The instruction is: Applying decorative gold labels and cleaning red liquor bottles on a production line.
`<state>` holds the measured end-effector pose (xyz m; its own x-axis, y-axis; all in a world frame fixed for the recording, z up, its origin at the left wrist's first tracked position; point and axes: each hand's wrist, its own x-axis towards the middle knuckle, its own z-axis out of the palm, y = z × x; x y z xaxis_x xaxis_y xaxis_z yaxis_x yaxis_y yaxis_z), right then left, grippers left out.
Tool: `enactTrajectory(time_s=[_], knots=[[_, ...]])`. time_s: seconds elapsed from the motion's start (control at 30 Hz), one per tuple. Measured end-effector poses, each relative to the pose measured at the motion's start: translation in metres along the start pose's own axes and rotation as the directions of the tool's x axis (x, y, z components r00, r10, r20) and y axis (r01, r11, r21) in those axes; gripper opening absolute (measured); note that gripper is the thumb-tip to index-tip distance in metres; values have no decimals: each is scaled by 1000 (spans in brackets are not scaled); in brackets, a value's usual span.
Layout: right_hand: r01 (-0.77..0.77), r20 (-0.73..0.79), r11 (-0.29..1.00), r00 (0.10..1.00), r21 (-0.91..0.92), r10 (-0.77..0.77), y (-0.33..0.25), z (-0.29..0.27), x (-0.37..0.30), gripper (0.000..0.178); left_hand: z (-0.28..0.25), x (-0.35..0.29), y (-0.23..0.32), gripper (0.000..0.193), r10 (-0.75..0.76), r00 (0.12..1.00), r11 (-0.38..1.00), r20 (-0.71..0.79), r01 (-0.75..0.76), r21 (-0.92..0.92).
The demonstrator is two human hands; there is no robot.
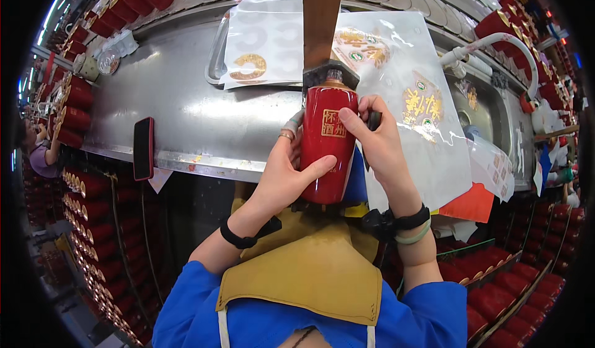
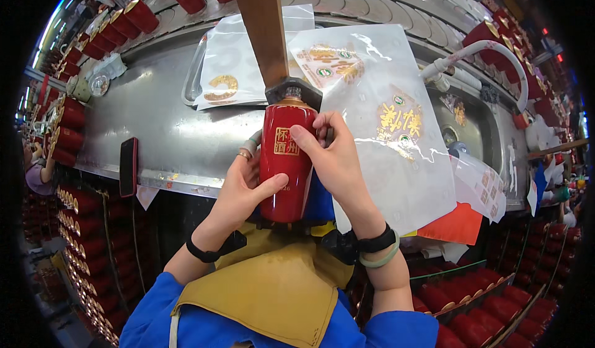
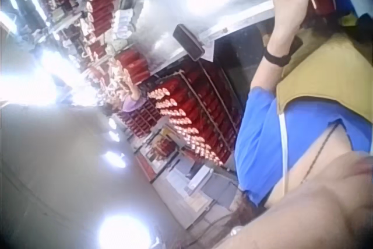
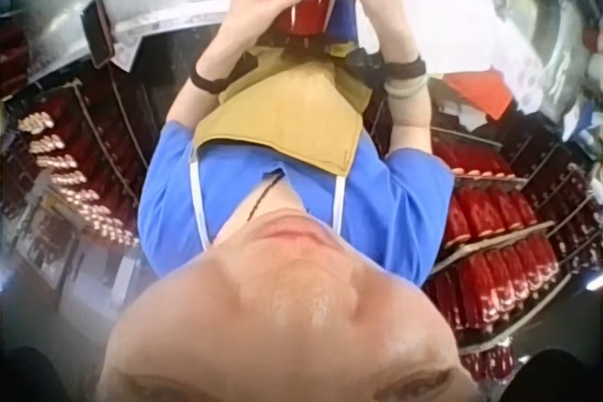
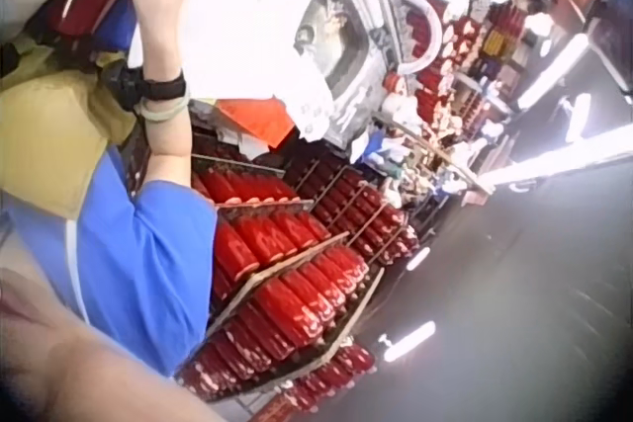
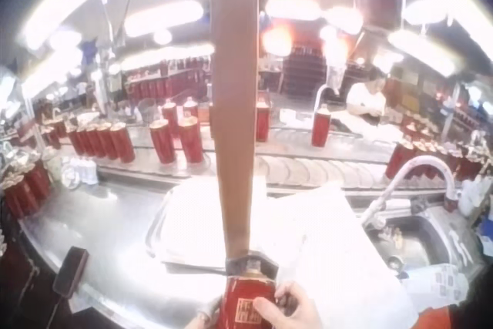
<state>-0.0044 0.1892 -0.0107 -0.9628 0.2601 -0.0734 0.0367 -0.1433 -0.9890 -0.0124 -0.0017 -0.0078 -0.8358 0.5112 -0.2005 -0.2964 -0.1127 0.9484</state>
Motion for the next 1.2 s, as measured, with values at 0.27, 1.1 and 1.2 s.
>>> enactTrajectory(time_s=[0.27, 1.1, 1.2], knots=[[-5, -7, 1000, 1000, -25, 5, 1, 0, 0, 29, -1, 1, 1, 97, -15, 1000, 1000, 11, 15, 21], [1, -8, 1000, 1000, -19, -2, 0, 3, -2, 29, -3, -2, -1, 93, -5, 1000, 1000, 7, 5, -26], [-79, 31, 997, 996, 5, 78, -8, -5, -4, 28, -6, 1, 0, 84, -33, 999, 967, 41, 42, -253]])
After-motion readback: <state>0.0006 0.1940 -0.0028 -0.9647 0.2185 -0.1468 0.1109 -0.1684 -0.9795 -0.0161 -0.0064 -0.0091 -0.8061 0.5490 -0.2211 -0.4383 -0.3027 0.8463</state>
